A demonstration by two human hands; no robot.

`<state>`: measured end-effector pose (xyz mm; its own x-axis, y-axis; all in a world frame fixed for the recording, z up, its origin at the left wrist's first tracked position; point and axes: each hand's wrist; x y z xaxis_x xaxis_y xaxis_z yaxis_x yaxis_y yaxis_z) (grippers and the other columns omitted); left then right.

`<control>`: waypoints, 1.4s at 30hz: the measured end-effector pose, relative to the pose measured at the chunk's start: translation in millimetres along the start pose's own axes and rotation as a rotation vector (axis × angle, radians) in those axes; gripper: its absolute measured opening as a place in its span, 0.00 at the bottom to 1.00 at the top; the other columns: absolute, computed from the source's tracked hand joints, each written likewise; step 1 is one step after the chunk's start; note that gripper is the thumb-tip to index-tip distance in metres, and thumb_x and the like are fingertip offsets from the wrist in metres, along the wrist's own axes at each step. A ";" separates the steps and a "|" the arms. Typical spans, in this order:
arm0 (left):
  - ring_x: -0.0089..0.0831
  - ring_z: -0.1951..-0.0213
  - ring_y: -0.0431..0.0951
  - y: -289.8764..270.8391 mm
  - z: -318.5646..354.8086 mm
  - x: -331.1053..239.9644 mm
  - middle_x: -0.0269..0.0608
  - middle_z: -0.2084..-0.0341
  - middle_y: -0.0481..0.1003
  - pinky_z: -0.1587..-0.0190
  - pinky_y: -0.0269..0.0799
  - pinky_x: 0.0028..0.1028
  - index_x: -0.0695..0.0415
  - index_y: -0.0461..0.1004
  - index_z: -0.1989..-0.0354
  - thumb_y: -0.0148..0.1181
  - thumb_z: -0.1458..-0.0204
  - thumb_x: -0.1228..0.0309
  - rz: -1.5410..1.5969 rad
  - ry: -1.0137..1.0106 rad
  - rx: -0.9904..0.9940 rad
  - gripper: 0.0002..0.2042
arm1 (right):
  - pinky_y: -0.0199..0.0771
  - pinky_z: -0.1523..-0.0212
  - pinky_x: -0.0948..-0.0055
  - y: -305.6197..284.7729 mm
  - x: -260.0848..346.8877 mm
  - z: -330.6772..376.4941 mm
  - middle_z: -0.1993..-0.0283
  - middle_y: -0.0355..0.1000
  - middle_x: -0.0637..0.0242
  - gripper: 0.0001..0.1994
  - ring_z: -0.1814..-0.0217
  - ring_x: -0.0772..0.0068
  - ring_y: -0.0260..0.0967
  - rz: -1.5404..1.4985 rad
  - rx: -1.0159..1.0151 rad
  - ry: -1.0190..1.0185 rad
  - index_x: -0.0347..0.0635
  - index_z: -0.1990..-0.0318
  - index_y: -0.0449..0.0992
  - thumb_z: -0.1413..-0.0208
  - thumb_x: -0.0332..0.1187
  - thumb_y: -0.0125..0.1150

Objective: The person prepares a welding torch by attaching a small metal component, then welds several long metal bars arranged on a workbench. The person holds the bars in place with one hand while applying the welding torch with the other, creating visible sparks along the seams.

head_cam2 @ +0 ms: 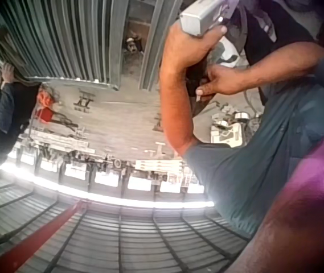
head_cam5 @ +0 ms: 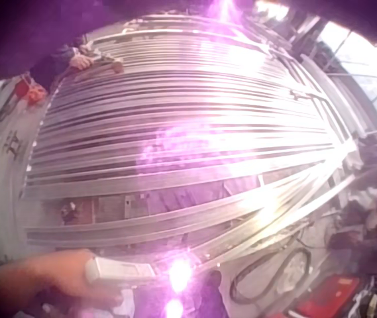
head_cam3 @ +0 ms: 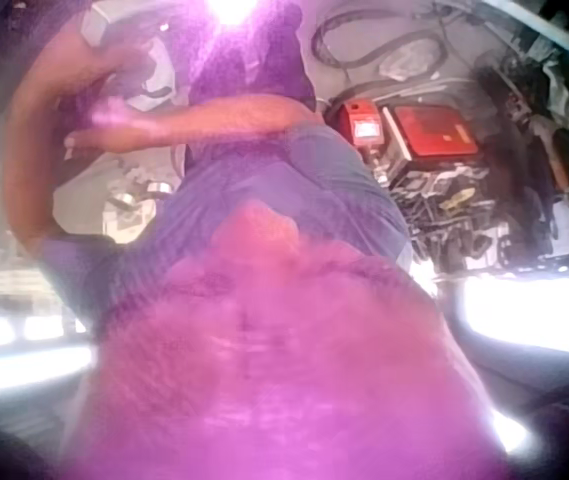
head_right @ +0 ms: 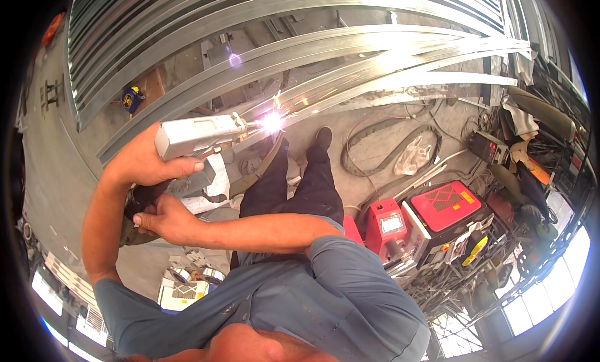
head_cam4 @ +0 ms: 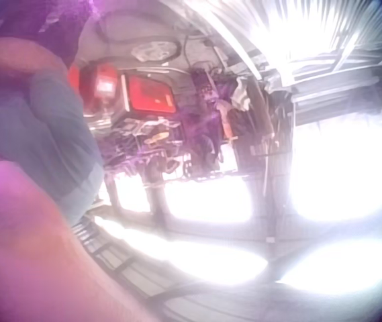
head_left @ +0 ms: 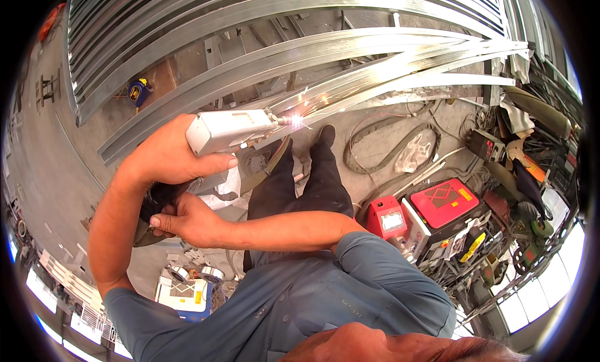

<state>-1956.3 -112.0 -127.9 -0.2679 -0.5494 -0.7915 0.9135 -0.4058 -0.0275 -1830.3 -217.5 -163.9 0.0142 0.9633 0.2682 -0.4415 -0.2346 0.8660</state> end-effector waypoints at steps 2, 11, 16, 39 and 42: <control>0.28 0.55 0.79 0.3 0.6 0.6 0.43 0.54 0.83 0.47 0.74 0.30 0.62 0.77 0.43 0.74 0.51 0.67 0.003 -0.001 -0.004 0.26 | 0.76 0.63 0.76 0.3 -1.5 -0.3 0.65 0.75 0.70 0.13 0.61 0.79 0.75 -0.010 0.004 -0.002 0.34 0.53 0.71 0.33 0.35 0.63; 0.29 0.54 0.79 -1.7 4.0 1.6 0.43 0.54 0.83 0.47 0.74 0.30 0.62 0.77 0.43 0.74 0.51 0.67 0.009 -0.033 0.003 0.26 | 0.76 0.63 0.76 2.4 -1.9 -1.6 0.65 0.75 0.69 0.12 0.62 0.80 0.74 0.002 0.012 -0.009 0.35 0.53 0.71 0.32 0.35 0.62; 0.29 0.55 0.80 -2.1 6.2 1.5 0.43 0.54 0.83 0.47 0.75 0.30 0.62 0.77 0.43 0.74 0.52 0.66 -0.004 -0.049 -0.002 0.26 | 0.75 0.66 0.77 5.2 2.2 -1.2 0.65 0.74 0.69 0.10 0.64 0.80 0.72 0.021 0.009 0.002 0.35 0.53 0.71 0.32 0.33 0.60; 0.33 0.59 0.81 3.8 20.9 20.1 0.49 0.57 0.83 0.49 0.75 0.32 0.63 0.77 0.43 0.73 0.54 0.67 -0.031 -0.037 -0.009 0.27 | 0.75 0.63 0.72 3.9 -10.8 0.0 0.63 0.73 0.67 0.12 0.62 0.77 0.73 0.071 -0.015 0.032 0.33 0.50 0.69 0.35 0.29 0.63; 0.34 0.60 0.81 -0.6 17.8 13.4 0.50 0.57 0.83 0.49 0.75 0.32 0.63 0.77 0.44 0.73 0.54 0.66 -0.062 -0.054 0.006 0.27 | 0.75 0.64 0.73 3.6 -9.1 -3.8 0.63 0.73 0.67 0.11 0.63 0.77 0.72 0.089 -0.002 0.005 0.34 0.50 0.70 0.35 0.29 0.62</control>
<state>-1965.8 -132.1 -127.6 -0.3397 -0.5616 -0.7544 0.8931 -0.4440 -0.0716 -1835.4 -226.7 -164.9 -0.0293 0.9394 0.3416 -0.4428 -0.3186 0.8381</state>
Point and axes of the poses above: each hand's wrist, its own z-axis away from the middle knuckle, its own y-axis out of the palm, x = y × z
